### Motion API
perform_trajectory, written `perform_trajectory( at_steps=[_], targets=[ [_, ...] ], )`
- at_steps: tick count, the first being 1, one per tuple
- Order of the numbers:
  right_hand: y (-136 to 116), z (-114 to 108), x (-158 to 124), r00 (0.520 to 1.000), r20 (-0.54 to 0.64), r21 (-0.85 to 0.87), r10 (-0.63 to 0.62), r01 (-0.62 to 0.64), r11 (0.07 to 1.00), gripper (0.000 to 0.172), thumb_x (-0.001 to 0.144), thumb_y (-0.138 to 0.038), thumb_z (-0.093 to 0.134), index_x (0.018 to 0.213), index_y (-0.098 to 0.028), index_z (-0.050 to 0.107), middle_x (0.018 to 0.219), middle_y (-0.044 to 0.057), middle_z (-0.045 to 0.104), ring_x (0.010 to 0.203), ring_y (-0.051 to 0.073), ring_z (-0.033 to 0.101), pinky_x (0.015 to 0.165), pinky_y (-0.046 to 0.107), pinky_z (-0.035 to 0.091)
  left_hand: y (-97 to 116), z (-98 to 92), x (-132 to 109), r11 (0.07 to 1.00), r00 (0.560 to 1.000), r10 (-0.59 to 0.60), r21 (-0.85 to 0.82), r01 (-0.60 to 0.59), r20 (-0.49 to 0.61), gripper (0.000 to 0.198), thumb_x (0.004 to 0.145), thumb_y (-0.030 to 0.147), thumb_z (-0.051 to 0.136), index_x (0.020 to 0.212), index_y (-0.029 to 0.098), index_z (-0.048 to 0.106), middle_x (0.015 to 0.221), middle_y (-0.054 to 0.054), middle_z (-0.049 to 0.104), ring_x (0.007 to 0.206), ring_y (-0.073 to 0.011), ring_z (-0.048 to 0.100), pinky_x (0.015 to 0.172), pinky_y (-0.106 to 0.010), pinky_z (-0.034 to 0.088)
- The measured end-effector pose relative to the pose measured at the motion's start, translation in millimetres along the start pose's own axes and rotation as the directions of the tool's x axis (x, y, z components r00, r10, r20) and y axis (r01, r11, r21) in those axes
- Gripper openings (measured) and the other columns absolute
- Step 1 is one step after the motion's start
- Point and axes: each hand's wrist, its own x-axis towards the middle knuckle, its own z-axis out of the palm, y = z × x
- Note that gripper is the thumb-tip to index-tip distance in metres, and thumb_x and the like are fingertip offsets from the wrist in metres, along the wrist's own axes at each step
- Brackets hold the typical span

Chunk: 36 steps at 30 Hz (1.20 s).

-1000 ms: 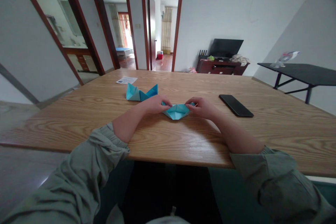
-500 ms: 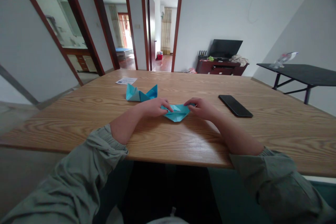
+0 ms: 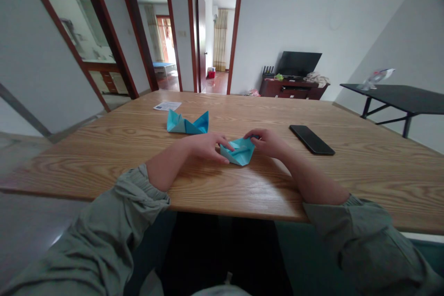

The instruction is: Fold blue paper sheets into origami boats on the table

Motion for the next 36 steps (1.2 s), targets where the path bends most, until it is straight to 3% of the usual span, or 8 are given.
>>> perform_trajectory(
  at_steps=[7,13,18,23,30,36],
  targets=[
    [-2.8,-0.5,-0.7,1.0,-0.025,-0.02,0.017,-0.017,1.0,0.026,0.082,-0.021,0.048,0.094,-0.02,0.071,0.08,0.003,0.069,0.068,0.015,0.056,0.062,0.025,0.041,3.6,5.9,3.1,0.999,0.998,0.024,0.035,-0.022,-0.055,0.045,0.073,0.03,0.069,0.117,0.024,0.066,0.105,-0.003,0.062,0.092,-0.0161,0.06,0.082,-0.022,0.043],
    [-4.7,-1.5,-1.0,0.998,-0.059,-0.005,0.027,-0.027,1.0,0.025,0.084,-0.023,0.049,0.097,-0.019,0.07,0.088,0.004,0.07,0.075,0.016,0.058,0.069,0.027,0.045,3.7,6.0,4.0,0.996,0.993,0.038,0.085,-0.029,-0.114,0.044,0.072,0.029,0.068,0.116,0.023,0.066,0.1,-0.002,0.064,0.09,-0.0164,0.06,0.08,-0.023,0.043],
    [-3.4,-0.6,-0.8,0.986,-0.165,0.104,-0.014,0.031,0.994,0.031,0.09,-0.035,0.048,0.111,-0.019,0.064,0.103,0.007,0.067,0.084,0.017,0.059,0.076,0.03,0.047,-2.1,7.2,5.3,0.998,0.986,0.002,0.064,0.009,-0.168,0.043,0.073,0.027,0.066,0.115,0.022,0.066,0.098,-0.002,0.067,0.085,-0.016,0.06,0.076,-0.024,0.044],
    [-1.0,-0.9,-0.9,0.974,-0.225,0.122,0.014,0.014,0.992,0.037,0.09,-0.04,0.047,0.116,-0.017,0.06,0.101,0.008,0.064,0.08,0.017,0.059,0.073,0.031,0.048,-5.2,8.3,7.7,0.997,0.971,-0.037,0.056,0.052,-0.238,0.039,0.073,0.025,0.064,0.112,0.021,0.065,0.092,-0.001,0.068,0.081,-0.0152,0.06,0.076,-0.025,0.045],
    [-0.3,-3.6,-0.7,0.939,-0.333,0.146,0.083,-0.036,0.989,0.044,0.089,-0.045,0.047,0.126,-0.02,0.052,0.103,0.008,0.062,0.077,0.017,0.059,0.072,0.031,0.049,-10.0,1.4,6.9,0.99,0.904,-0.086,0.064,0.124,-0.418,0.022,0.077,0.026,0.058,0.097,0.02,0.064,0.081,-0.001,0.066,0.075,-0.0152,0.059,0.071,-0.026,0.045],
    [2.2,-3.8,0.1,0.948,-0.308,0.131,0.075,-0.036,0.991,0.042,0.088,-0.041,0.05,0.125,-0.021,0.052,0.103,0.008,0.063,0.076,0.016,0.06,0.07,0.03,0.049,-26.3,-7.5,6.0,0.966,0.82,-0.135,0.112,0.235,-0.556,0.022,0.079,0.027,0.056,0.098,0.021,0.065,0.087,-0.002,0.066,0.078,-0.0162,0.059,0.075,-0.028,0.045]
  ],
)
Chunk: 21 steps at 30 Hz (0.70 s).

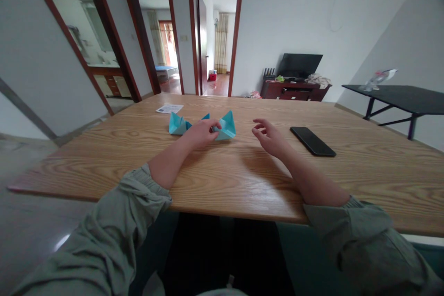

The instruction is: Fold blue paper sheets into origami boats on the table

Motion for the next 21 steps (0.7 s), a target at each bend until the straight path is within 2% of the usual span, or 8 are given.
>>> perform_trajectory(
  at_steps=[5,9,11,14,16,18,20,21],
  targets=[
    [4.7,1.2,0.3,0.991,0.098,-0.043,0.088,-0.084,0.995,0.036,0.087,-0.037,0.052,0.119,-0.02,0.057,0.102,0.008,0.066,0.075,0.015,0.061,0.066,0.027,0.048,-7.6,2.9,3.1,0.999,0.997,-0.039,0.012,0.04,-0.06,0.032,0.08,0.028,0.058,0.111,0.02,0.062,0.105,-0.005,0.063,0.081,-0.0159,0.058,0.079,-0.029,0.046],
    [6.6,2.9,-1.7,0.95,0.251,-0.11,0.185,-0.162,0.981,0.031,0.086,-0.034,0.055,0.111,-0.018,0.062,0.097,0.009,0.068,0.075,0.015,0.062,0.063,0.025,0.047,-24.8,-13.6,4.8,0.997,0.955,-0.065,0.018,0.073,-0.288,0.032,0.082,0.031,0.056,0.112,0.019,0.06,0.11,-0.007,0.059,0.085,-0.017,0.058,0.084,-0.032,0.046],
    [6.6,4.3,-3.2,0.937,0.296,-0.144,0.185,-0.148,0.978,0.029,0.085,-0.035,0.056,0.108,-0.018,0.064,0.095,0.008,0.069,0.074,0.015,0.062,0.064,0.025,0.046,-45.4,-27.9,3.0,0.989,0.884,-0.106,0.042,0.14,-0.455,0.025,0.082,0.028,0.056,0.105,0.018,0.062,0.109,-0.007,0.06,0.097,-0.0202,0.056,0.09,-0.033,0.044],
    [6.5,7.2,-4.9,0.935,0.31,-0.164,0.171,-0.124,0.979,0.027,0.083,-0.035,0.059,0.104,-0.019,0.067,0.094,0.006,0.07,0.075,0.016,0.062,0.066,0.025,0.046,-86.6,-45.9,-6.2,0.931,0.681,-0.293,-0.038,0.363,-0.671,0.026,0.081,0.023,0.055,0.106,0.019,0.058,0.114,-0.008,0.059,0.11,-0.0226,0.052,0.097,-0.035,0.039],
    [7.1,9.1,-5.4,0.941,0.298,-0.16,0.163,-0.119,0.98,0.027,0.082,-0.033,0.059,0.103,-0.019,0.067,0.095,0.007,0.07,0.075,0.016,0.063,0.066,0.025,0.046,-111.9,-50.7,-15.2,0.826,0.549,-0.516,-0.214,0.521,-0.657,0.035,0.078,0.023,0.058,0.113,0.018,0.054,0.117,-0.009,0.058,0.109,-0.0231,0.054,0.094,-0.033,0.042],
    [8.2,10.9,-5.4,0.95,0.272,-0.157,0.151,-0.111,0.981,0.026,0.082,-0.032,0.059,0.103,-0.018,0.067,0.094,0.007,0.07,0.075,0.016,0.063,0.066,0.025,0.046,-128.7,-49.2,-23.3,0.641,0.449,-0.755,-0.394,0.658,-0.478,0.043,0.077,0.029,0.061,0.116,0.016,0.05,0.113,-0.012,0.061,0.102,-0.0248,0.059,0.086,-0.034,0.045],
    [9.3,12.6,-5.1,0.958,0.252,-0.167,0.137,-0.097,0.981,0.026,0.082,-0.032,0.058,0.102,-0.018,0.068,0.092,0.007,0.07,0.074,0.015,0.062,0.065,0.025,0.046,-136.2,-43.2,-27.7,0.591,0.48,-0.806,-0.417,0.691,-0.346,0.049,0.075,0.031,0.066,0.118,0.015,0.049,0.111,-0.014,0.063,0.097,-0.0253,0.061,0.079,-0.033,0.047],
    [9.8,13.5,-4.8,0.96,0.249,-0.172,0.129,-0.088,0.981,0.026,0.082,-0.032,0.058,0.102,-0.018,0.068,0.091,0.006,0.07,0.073,0.015,0.062,0.065,0.025,0.046,-137.1,-39.2,-28.0,0.615,0.534,-0.788,-0.398,0.681,-0.305,0.05,0.074,0.031,0.067,0.117,0.015,0.05,0.109,-0.013,0.065,0.094,-0.025,0.062,0.076,-0.032,0.047]
  ],
)
